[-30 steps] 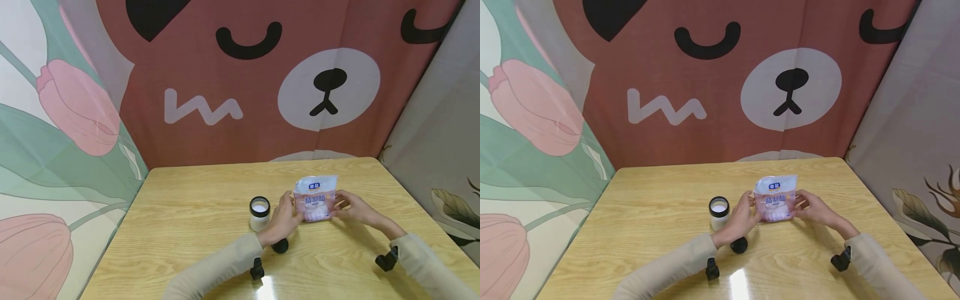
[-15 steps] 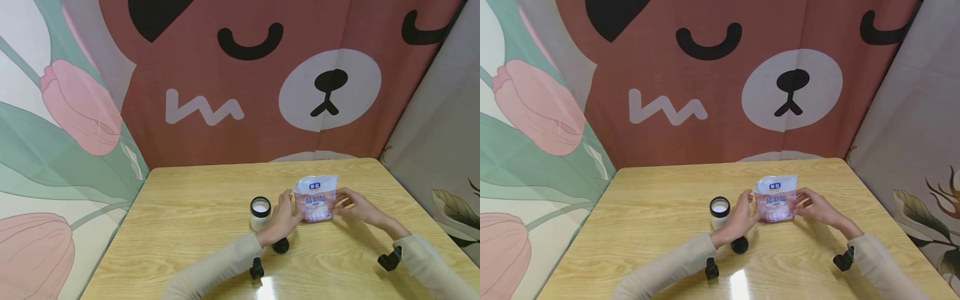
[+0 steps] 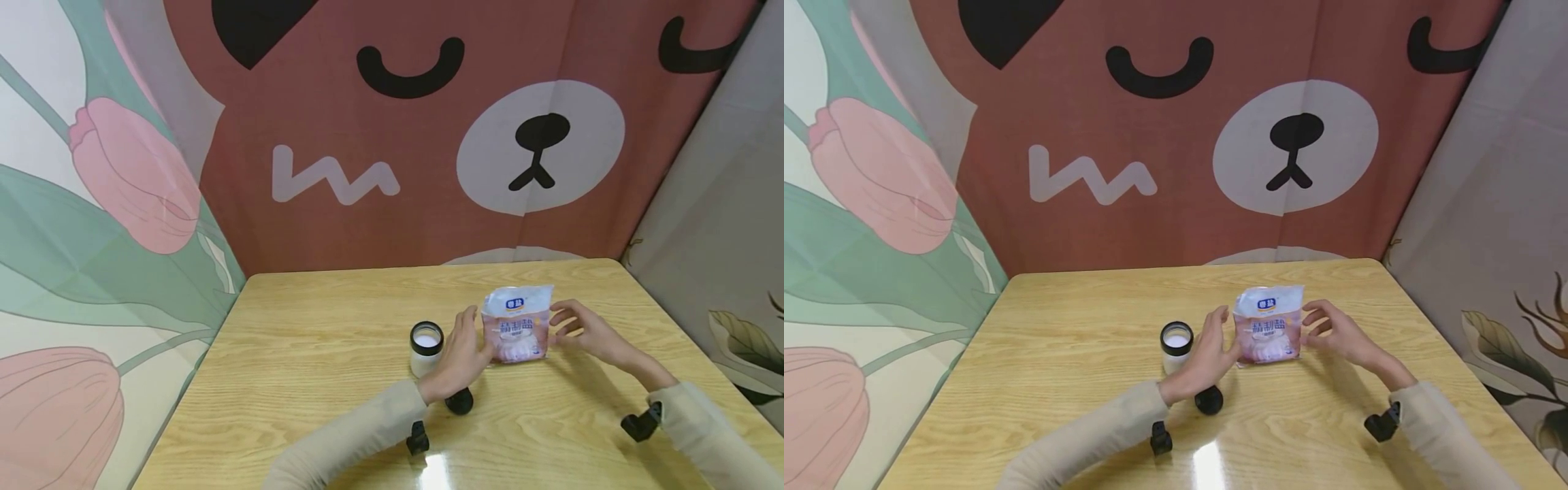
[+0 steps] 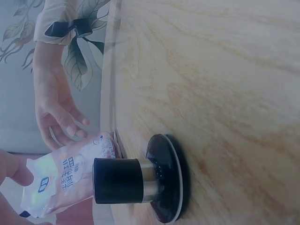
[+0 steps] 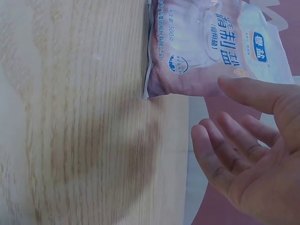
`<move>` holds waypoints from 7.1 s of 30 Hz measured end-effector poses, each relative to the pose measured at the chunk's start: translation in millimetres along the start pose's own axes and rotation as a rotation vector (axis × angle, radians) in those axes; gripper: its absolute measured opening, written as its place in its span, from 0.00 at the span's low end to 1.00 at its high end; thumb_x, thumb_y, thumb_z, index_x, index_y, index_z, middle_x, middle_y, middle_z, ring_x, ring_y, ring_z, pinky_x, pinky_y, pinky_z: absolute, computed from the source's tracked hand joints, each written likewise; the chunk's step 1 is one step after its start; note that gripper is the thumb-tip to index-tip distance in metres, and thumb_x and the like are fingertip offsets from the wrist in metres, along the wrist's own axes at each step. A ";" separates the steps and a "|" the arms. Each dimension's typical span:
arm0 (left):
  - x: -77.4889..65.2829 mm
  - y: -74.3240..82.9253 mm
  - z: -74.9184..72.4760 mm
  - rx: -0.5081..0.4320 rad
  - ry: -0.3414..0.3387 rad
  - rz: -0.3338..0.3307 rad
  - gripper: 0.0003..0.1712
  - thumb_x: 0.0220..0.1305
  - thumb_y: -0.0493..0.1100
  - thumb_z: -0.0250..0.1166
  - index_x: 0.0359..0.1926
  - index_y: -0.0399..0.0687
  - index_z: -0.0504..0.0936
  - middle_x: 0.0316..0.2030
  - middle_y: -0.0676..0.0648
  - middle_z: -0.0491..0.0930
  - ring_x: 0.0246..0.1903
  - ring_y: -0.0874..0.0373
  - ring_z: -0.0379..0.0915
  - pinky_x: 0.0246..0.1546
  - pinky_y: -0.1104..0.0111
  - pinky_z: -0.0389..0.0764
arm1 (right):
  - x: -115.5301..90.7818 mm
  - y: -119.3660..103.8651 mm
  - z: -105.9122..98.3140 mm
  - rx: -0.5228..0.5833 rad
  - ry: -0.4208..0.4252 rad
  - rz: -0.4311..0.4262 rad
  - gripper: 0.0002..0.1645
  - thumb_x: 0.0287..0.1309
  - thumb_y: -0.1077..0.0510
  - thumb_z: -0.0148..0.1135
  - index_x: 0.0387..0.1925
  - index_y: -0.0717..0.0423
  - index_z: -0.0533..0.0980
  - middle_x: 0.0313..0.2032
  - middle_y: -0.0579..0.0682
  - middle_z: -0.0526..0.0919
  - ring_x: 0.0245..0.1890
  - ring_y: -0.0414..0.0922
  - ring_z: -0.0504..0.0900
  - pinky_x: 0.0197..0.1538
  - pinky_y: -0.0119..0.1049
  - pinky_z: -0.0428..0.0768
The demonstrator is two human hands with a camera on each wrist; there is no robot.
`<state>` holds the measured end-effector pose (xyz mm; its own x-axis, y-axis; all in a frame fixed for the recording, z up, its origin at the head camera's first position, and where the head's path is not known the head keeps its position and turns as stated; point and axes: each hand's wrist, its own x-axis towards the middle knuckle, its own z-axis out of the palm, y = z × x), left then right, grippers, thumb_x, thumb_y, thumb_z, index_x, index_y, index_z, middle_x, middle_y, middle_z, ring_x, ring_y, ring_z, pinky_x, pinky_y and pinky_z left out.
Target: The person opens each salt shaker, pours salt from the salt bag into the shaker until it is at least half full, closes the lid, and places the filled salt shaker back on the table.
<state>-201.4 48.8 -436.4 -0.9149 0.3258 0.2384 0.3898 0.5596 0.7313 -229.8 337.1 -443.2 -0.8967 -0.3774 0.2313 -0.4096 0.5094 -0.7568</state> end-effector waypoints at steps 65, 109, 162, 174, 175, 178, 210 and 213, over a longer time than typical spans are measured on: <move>2.9 -30.7 -78.4 -0.011 0.177 0.349 0.19 0.72 0.43 0.59 0.60 0.41 0.75 0.56 0.45 0.77 0.58 0.54 0.72 0.59 0.63 0.76 | 19.8 -70.5 46.4 0.000 -0.224 -0.274 0.10 0.60 0.66 0.68 0.42 0.56 0.78 0.35 0.47 0.81 0.31 0.40 0.80 0.31 0.35 0.83; -25.2 -74.0 -91.2 0.024 -0.087 0.058 0.53 0.56 0.69 0.69 0.72 0.44 0.63 0.64 0.46 0.72 0.63 0.52 0.68 0.62 0.55 0.73 | 29.9 -83.4 117.3 -0.097 -0.446 -0.327 0.26 0.60 0.50 0.70 0.54 0.60 0.77 0.49 0.55 0.82 0.45 0.52 0.82 0.47 0.42 0.85; -23.1 -86.1 -78.5 -0.031 -0.071 0.014 0.43 0.54 0.63 0.74 0.64 0.44 0.73 0.50 0.48 0.81 0.42 0.62 0.78 0.39 0.72 0.81 | 32.9 -87.6 129.2 -0.219 -0.509 -0.344 0.14 0.59 0.56 0.71 0.47 0.54 0.82 0.41 0.40 0.85 0.39 0.32 0.81 0.42 0.34 0.84; -24.2 -86.5 -79.6 -0.030 -0.089 0.009 0.45 0.55 0.64 0.72 0.65 0.43 0.71 0.53 0.46 0.81 0.45 0.62 0.79 0.41 0.72 0.81 | 34.7 -92.3 121.8 -0.185 -0.469 -0.345 0.15 0.60 0.58 0.70 0.48 0.54 0.79 0.43 0.42 0.84 0.40 0.35 0.82 0.44 0.36 0.85; -24.0 -86.4 -79.5 -0.028 -0.088 0.008 0.45 0.55 0.64 0.72 0.65 0.43 0.71 0.53 0.46 0.81 0.45 0.62 0.79 0.41 0.72 0.82 | 34.9 -92.4 121.2 -0.182 -0.469 -0.340 0.15 0.60 0.58 0.70 0.48 0.54 0.79 0.43 0.42 0.84 0.41 0.36 0.82 0.45 0.36 0.85; -23.4 -86.4 -79.0 -0.025 -0.089 0.006 0.44 0.55 0.63 0.73 0.65 0.43 0.71 0.52 0.46 0.81 0.44 0.61 0.79 0.40 0.73 0.82 | 34.9 -92.7 119.6 -0.176 -0.466 -0.327 0.14 0.60 0.57 0.70 0.47 0.52 0.79 0.42 0.41 0.84 0.41 0.36 0.82 0.45 0.37 0.85; -23.2 -85.8 -78.0 0.000 -0.087 0.052 0.41 0.56 0.61 0.73 0.63 0.43 0.72 0.50 0.47 0.82 0.42 0.64 0.78 0.39 0.73 0.81 | 37.3 -98.7 113.7 0.005 -0.296 -0.403 0.18 0.61 0.59 0.69 0.51 0.62 0.79 0.45 0.49 0.85 0.42 0.41 0.83 0.38 0.38 0.87; -23.7 -85.4 -78.1 -0.014 -0.089 0.055 0.41 0.56 0.60 0.73 0.62 0.42 0.72 0.50 0.46 0.82 0.41 0.64 0.79 0.38 0.73 0.81 | 36.9 -99.7 112.4 0.016 -0.260 -0.422 0.18 0.60 0.61 0.70 0.52 0.62 0.79 0.43 0.49 0.85 0.39 0.43 0.83 0.34 0.37 0.86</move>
<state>-221.2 -66.3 -454.6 -0.8792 0.4222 0.2209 0.4367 0.5284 0.7281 -203.2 185.4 -427.9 -0.5808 -0.7298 0.3607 -0.7234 0.2594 -0.6399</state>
